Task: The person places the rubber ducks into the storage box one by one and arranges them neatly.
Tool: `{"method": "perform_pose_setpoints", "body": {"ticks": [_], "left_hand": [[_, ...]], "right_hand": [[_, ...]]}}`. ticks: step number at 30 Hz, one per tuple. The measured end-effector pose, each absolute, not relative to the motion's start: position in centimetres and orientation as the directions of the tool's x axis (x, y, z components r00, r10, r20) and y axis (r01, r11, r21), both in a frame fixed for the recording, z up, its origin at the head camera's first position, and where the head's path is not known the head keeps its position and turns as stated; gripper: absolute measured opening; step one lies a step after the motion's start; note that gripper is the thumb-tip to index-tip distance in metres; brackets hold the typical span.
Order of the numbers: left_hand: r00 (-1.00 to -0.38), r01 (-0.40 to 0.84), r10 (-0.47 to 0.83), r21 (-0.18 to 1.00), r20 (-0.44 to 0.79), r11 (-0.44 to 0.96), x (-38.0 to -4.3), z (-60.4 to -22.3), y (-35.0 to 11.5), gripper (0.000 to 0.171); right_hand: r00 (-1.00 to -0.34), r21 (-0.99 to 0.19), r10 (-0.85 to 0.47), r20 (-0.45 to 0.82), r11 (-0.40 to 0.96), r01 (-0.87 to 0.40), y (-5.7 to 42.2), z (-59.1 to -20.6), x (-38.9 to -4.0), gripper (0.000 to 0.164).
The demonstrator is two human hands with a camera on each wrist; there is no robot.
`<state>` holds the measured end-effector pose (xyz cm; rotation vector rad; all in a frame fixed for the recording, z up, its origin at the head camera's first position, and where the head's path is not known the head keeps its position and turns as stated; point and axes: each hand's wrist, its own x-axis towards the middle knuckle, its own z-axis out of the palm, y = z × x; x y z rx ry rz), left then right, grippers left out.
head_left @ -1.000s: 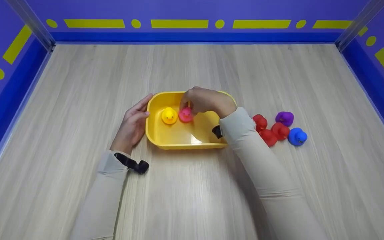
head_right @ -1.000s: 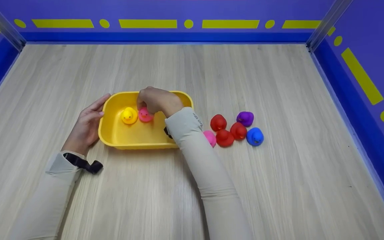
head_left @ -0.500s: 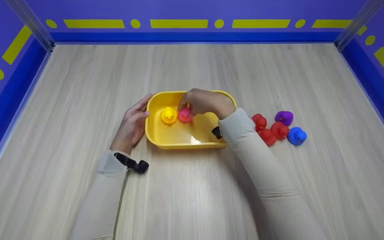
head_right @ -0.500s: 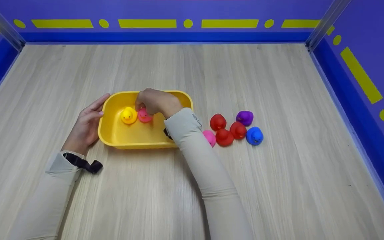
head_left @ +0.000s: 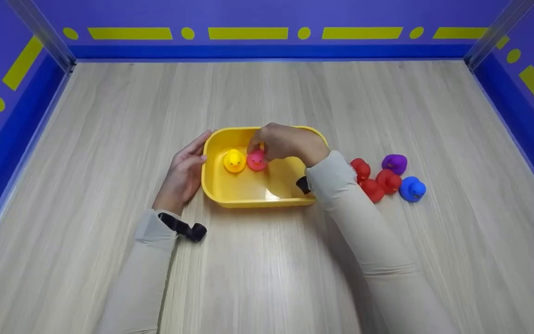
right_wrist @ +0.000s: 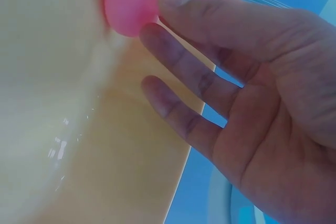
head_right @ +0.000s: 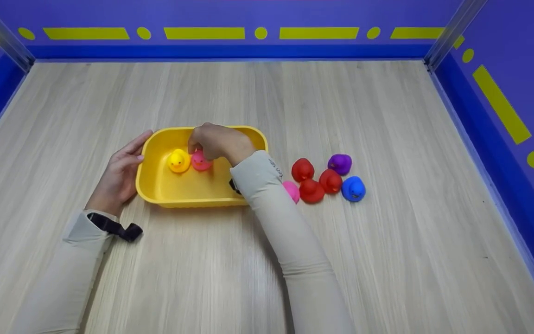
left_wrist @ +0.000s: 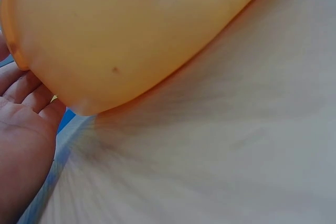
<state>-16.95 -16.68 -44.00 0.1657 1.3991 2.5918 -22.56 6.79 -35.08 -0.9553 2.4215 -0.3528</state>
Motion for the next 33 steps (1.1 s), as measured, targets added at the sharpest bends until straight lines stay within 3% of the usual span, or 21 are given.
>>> {"method": "perform_pose_setpoints", "body": {"ticks": [22, 33], "left_hand": [[-0.976, -0.118, 0.218, 0.841, -0.001, -0.527, -16.8, -43.9, -16.7, 0.06], [-0.977, -0.123, 0.215, 0.849, -0.011, -0.514, -16.9, -43.8, -16.7, 0.06]], "right_hand": [[-0.7, -0.369, -0.649, -0.297, 0.755, -0.543, 8.7, -33.0, -21.4, 0.039], [-0.679, -0.396, -0.721, -0.138, 0.668, -0.63, 11.7, -32.0, -20.6, 0.034]]}}
